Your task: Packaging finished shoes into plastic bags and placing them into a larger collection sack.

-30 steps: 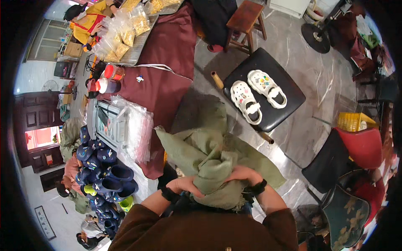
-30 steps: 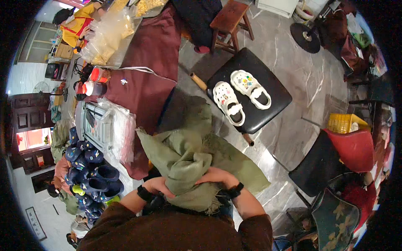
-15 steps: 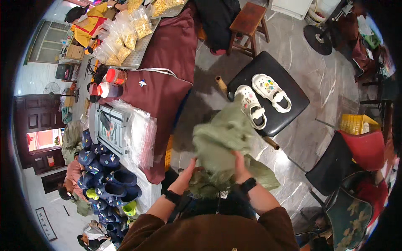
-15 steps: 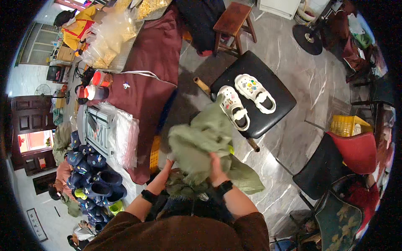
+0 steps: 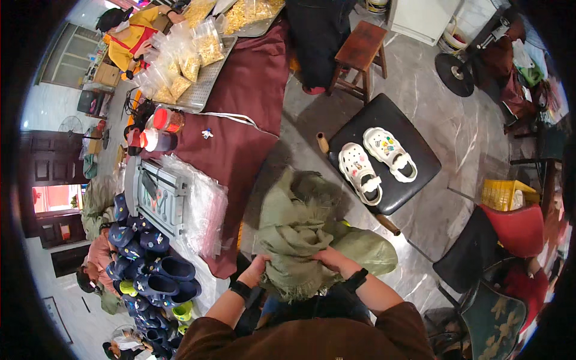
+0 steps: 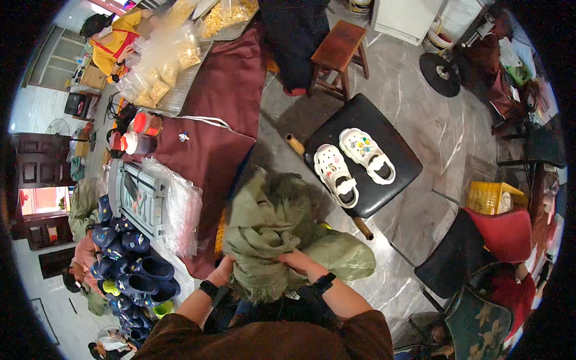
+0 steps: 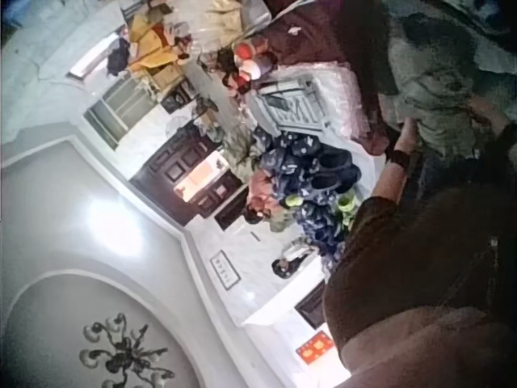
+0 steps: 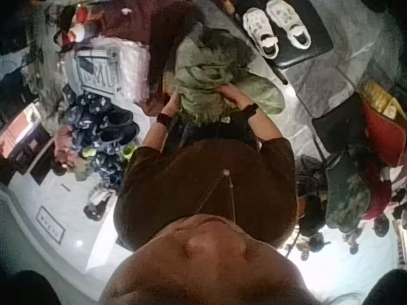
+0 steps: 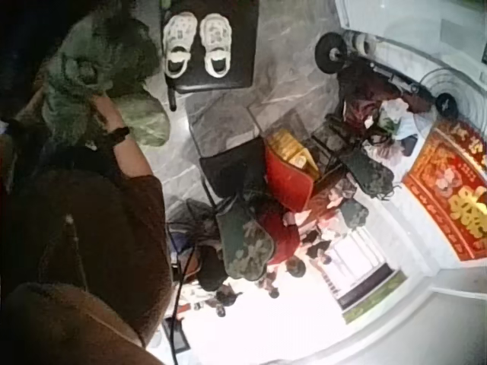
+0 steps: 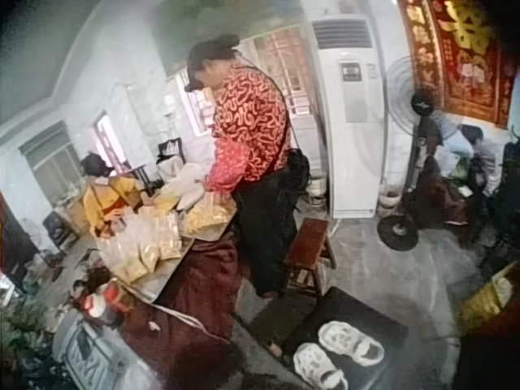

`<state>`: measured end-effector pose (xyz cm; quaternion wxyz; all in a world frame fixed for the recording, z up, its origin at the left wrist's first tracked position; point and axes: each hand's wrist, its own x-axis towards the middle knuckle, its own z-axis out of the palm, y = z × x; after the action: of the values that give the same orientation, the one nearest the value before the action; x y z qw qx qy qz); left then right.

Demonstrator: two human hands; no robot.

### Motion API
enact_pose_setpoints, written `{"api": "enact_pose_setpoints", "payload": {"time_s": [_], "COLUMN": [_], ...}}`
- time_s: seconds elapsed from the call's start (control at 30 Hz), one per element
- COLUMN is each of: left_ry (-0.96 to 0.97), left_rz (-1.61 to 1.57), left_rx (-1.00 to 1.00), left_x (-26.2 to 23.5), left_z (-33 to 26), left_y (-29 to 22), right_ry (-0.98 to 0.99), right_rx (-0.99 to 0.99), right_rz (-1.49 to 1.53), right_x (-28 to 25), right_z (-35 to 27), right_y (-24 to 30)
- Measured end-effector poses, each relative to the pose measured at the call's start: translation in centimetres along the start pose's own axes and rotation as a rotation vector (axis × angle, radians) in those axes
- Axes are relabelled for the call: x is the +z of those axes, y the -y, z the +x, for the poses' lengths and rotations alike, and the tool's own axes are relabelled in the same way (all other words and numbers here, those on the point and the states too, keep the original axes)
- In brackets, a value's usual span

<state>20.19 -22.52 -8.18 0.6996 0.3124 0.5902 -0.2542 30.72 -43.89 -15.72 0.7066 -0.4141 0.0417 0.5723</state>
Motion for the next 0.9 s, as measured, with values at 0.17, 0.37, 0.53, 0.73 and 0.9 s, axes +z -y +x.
{"api": "enact_pose_setpoints", "payload": {"time_s": [0.17, 0.37, 0.53, 0.73, 0.9], "left_ry": [0.047, -0.091, -0.021, 0.023, 0.130], "left_rz": [0.009, 0.520, 0.745, 0.464, 0.284], "left_rx": [0.130, 0.363, 0.363, 0.353, 0.310], "left_x": [-0.1, -5.4, -10.6, -16.3, -18.3], "left_z": [-1.6, -0.3, 2.8, 3.9, 9.0], "left_y": [-1.6, -0.5, 1.7, 1.9, 1.0], "right_ry": [-0.479, -1.020, -0.709, -0.741, -0.466], "right_rx": [0.180, 0.077, 0.528, 0.409, 0.040], "right_rz": [0.123, -0.226, -0.826, -1.242, -0.635], "right_x": [-9.1, -13.1, -9.9, -7.7, -7.9], "right_z": [8.3, 21.6, 34.0, 54.7, 70.7], "right_y": [-7.0, -6.6, -2.2, -9.7, -11.2]}}
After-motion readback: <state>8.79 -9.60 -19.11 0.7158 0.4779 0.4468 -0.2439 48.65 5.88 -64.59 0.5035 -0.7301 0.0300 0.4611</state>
